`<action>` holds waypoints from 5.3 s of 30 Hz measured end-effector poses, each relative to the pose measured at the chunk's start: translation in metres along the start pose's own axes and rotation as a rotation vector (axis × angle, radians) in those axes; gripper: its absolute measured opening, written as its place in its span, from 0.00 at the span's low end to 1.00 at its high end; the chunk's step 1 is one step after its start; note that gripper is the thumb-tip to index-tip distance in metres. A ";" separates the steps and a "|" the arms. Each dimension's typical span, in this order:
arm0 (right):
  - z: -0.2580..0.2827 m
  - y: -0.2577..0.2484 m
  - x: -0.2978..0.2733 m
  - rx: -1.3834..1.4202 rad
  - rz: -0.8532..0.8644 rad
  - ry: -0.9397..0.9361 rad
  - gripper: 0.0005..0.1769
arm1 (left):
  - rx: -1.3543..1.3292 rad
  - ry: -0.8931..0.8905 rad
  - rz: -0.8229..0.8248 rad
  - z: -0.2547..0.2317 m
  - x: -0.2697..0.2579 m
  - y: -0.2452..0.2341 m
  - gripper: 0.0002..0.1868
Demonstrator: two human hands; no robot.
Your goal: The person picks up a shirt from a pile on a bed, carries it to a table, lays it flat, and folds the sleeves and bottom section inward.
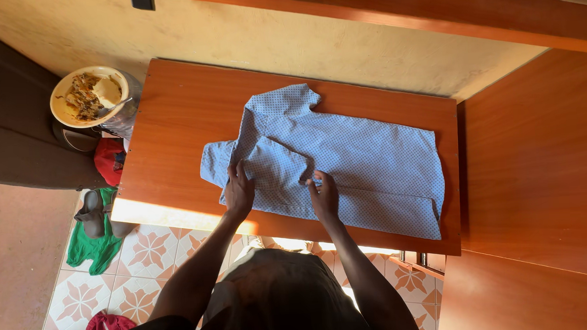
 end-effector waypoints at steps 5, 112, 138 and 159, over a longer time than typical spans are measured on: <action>-0.023 0.056 0.041 0.204 0.168 0.401 0.34 | -0.087 0.053 -0.062 0.013 0.015 0.011 0.36; -0.045 0.098 -0.038 0.577 0.219 0.783 0.15 | -0.564 -0.132 -0.067 0.060 0.029 0.029 0.14; -0.006 0.065 -0.033 0.073 -0.128 0.485 0.13 | 0.228 0.601 0.314 -0.004 -0.061 -0.004 0.45; -0.068 0.070 0.006 -0.141 0.017 0.550 0.37 | 0.254 0.544 0.153 0.001 0.056 -0.024 0.05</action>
Point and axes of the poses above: each hand's wrist, its own x-axis towards the middle knuckle, its own y-axis out of the palm, z = x × y, the point moved 5 cm from there along x, towards the middle knuckle, and after that the axes turned 8 degrees about y, right-handed, at the moved point
